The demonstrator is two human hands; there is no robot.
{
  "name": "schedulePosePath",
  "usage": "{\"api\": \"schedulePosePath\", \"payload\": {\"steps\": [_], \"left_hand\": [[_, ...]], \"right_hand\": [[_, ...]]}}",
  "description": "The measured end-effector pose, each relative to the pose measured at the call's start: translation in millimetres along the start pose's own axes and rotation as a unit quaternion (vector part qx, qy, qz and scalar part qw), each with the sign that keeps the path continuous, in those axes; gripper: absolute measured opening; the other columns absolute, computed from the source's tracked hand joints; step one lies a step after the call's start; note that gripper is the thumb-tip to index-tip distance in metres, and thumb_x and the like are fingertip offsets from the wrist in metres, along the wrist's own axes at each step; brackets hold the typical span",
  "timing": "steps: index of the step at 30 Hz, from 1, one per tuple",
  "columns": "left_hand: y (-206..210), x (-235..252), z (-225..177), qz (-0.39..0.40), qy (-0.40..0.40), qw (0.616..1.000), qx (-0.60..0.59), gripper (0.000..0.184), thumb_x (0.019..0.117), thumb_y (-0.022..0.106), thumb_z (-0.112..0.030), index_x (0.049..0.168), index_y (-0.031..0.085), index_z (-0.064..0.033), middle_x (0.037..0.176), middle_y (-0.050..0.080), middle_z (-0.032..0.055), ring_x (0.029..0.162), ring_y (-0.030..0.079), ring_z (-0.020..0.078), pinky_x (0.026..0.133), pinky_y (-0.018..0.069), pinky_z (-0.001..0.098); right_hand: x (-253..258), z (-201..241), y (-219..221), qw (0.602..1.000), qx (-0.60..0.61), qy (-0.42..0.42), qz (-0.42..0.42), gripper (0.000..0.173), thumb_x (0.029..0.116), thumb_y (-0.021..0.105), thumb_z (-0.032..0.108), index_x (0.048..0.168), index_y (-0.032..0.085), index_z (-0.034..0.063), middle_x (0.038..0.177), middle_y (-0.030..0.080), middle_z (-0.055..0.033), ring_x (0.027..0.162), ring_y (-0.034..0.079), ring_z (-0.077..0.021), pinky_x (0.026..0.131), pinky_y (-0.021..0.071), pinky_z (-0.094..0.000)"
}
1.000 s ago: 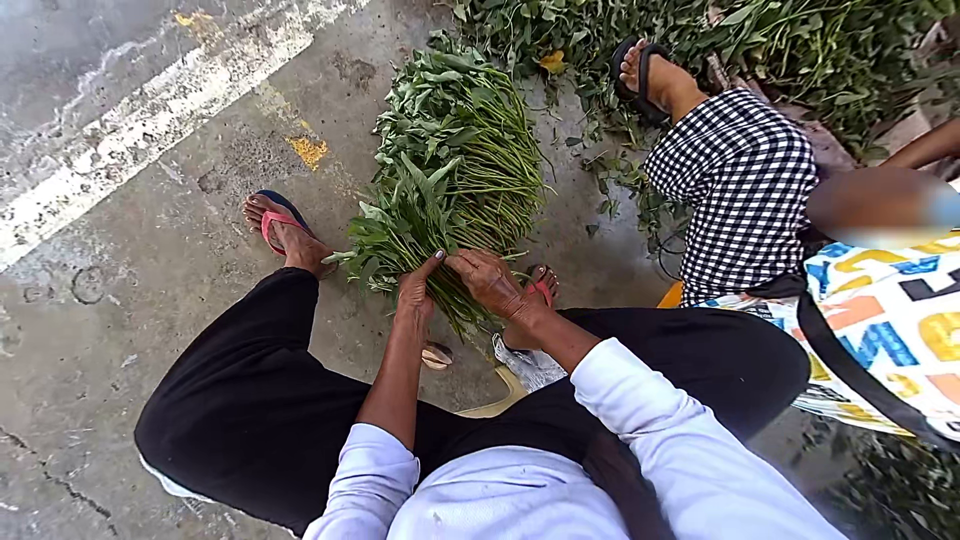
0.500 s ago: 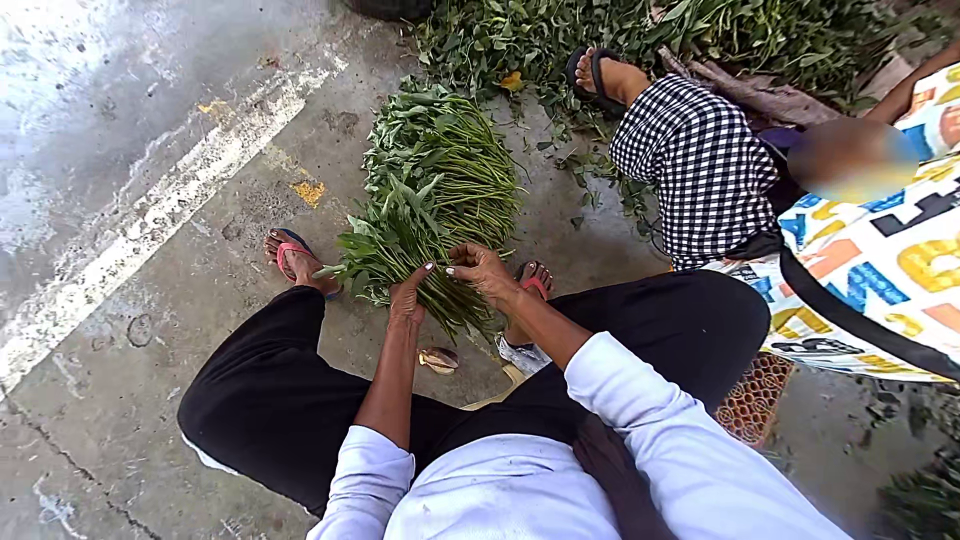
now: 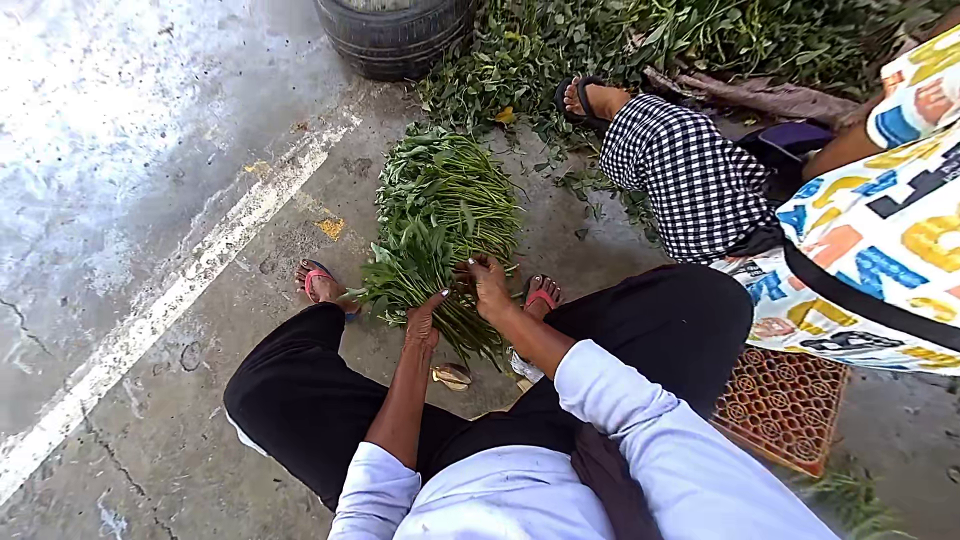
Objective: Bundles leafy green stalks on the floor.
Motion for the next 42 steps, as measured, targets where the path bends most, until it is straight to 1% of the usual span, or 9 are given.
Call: {"api": "schedulePosePath", "payload": {"steps": [4, 10, 14, 20, 24, 32, 35, 39, 42], "left_hand": [[7.1, -4.2, -1.4, 0.015, 0.0, 1.0, 0.023, 0.036, 0.0872, 0.07, 0.008, 0.121, 0.06, 0.0049, 0.104, 0.071, 0.0191, 0.094, 0.07, 0.0267, 0.085, 0.0596, 0.0435], [6.2, -5.6, 0.9, -0.052, 0.014, 0.998, 0.039, 0.043, 0.0869, 0.076, 0.002, 0.126, 0.057, 0.0073, 0.112, 0.069, 0.0209, 0.1, 0.069, 0.026, 0.089, 0.059, 0.0425], [9.1, -6.4, -7.5, -0.06, 0.012, 0.998, 0.018, 0.026, 0.0907, 0.07, 0.004, 0.115, 0.061, 0.0094, 0.096, 0.072, 0.0203, 0.086, 0.071, 0.0258, 0.08, 0.0611, 0.0402], [-2.2, -7.5, -8.4, -0.112, 0.019, 0.994, 0.004, 0.03, 0.0923, 0.069, 0.001, 0.12, 0.059, 0.0077, 0.1, 0.071, 0.0198, 0.088, 0.071, 0.0259, 0.08, 0.0609, 0.0416], [-1.5, -9.4, -9.4, -0.127, 0.041, 0.991, 0.012, 0.037, 0.0896, 0.072, 0.002, 0.123, 0.057, 0.007, 0.102, 0.07, 0.0204, 0.09, 0.071, 0.0265, 0.081, 0.061, 0.0425], [15.7, -24.6, 4.5, -0.07, 0.042, 0.993, 0.086, 0.04, 0.0845, 0.079, 0.001, 0.12, 0.061, 0.0092, 0.109, 0.07, 0.0203, 0.099, 0.069, 0.0239, 0.089, 0.0588, 0.0397], [16.4, -27.5, 2.2, -0.035, 0.056, 0.991, 0.116, 0.043, 0.083, 0.08, 0.002, 0.121, 0.061, 0.0086, 0.111, 0.07, 0.0192, 0.102, 0.068, 0.0211, 0.092, 0.0573, 0.0374], [16.8, -28.2, -3.5, 0.007, 0.084, 0.99, 0.114, 0.05, 0.0814, 0.079, 0.007, 0.127, 0.057, 0.0081, 0.113, 0.069, 0.0183, 0.103, 0.069, 0.0202, 0.092, 0.0581, 0.0362], [14.2, -28.9, -14.2, 0.04, 0.098, 0.986, 0.128, 0.054, 0.0817, 0.078, 0.007, 0.13, 0.054, 0.0072, 0.115, 0.068, 0.0174, 0.104, 0.068, 0.0186, 0.093, 0.0576, 0.0351]], "right_hand": [[0.3, 6.5, -6.1, 0.999, 0.021, 0.048, -0.009, 0.022, 0.1129, 0.036, 0.018, 0.13, 0.043, 0.0063, 0.107, 0.069, -0.012, 0.074, 0.068, -0.019, 0.063, 0.0566, -0.0344], [-3.7, 8.7, -2.8, 0.999, -0.043, -0.001, 0.008, 0.022, 0.103, 0.062, 0.02, 0.121, 0.06, 0.0068, 0.106, 0.062, -0.0082, 0.09, 0.055, -0.0161, 0.079, 0.0472, -0.0369], [3.6, 26.5, -6.0, 1.0, 0.004, -0.022, 0.022, 0.026, 0.1027, 0.061, 0.011, 0.127, 0.06, 0.0024, 0.106, 0.065, -0.0077, 0.09, 0.06, -0.0132, 0.078, 0.0521, -0.0327], [30.4, 40.3, -28.8, 0.995, 0.004, -0.096, -0.033, 0.027, 0.0995, 0.062, 0.002, 0.126, 0.062, -0.0028, 0.11, 0.065, -0.0125, 0.09, 0.062, -0.0149, 0.076, 0.0545, -0.0317], [42.5, 35.7, -41.9, 0.972, -0.132, -0.176, -0.088, 0.032, 0.0965, 0.066, 0.004, 0.127, 0.064, -0.0058, 0.116, 0.068, -0.0215, 0.102, 0.066, -0.0244, 0.094, 0.0531, -0.0396], [-14.3, 2.9, 13.4, 0.992, -0.082, -0.081, 0.047, 0.028, 0.1081, 0.053, 0.016, 0.116, 0.068, -0.0057, 0.104, 0.068, -0.0162, 0.096, 0.061, -0.018, 0.09, 0.0497, -0.0375], [-18.1, 5.2, 11.5, 0.997, -0.054, -0.045, 0.024, 0.03, 0.1086, 0.052, 0.021, 0.115, 0.068, -0.0046, 0.115, 0.066, -0.0172, 0.107, 0.06, -0.0206, 0.097, 0.0472, -0.0415], [-22.9, 7.3, 10.5, 0.996, -0.058, -0.023, 0.07, 0.037, 0.1088, 0.049, 0.023, 0.135, 0.06, -0.001, 0.142, 0.057, -0.0173, 0.128, 0.054, -0.0246, 0.106, 0.0437, -0.0463], [-31.4, 13.5, 19.5, 0.987, -0.091, -0.083, 0.102, 0.032, 0.1072, 0.052, 0.017, 0.126, 0.065, -0.0054, 0.143, 0.056, -0.0186, 0.129, 0.054, -0.0239, 0.107, 0.0446, -0.0429]]}}
Point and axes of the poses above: each hand's wrist, its own x-axis towards the middle knuckle, its own y-axis out of the palm, z = x × y, the point moved 4 cm from there along x, towards the middle knuckle
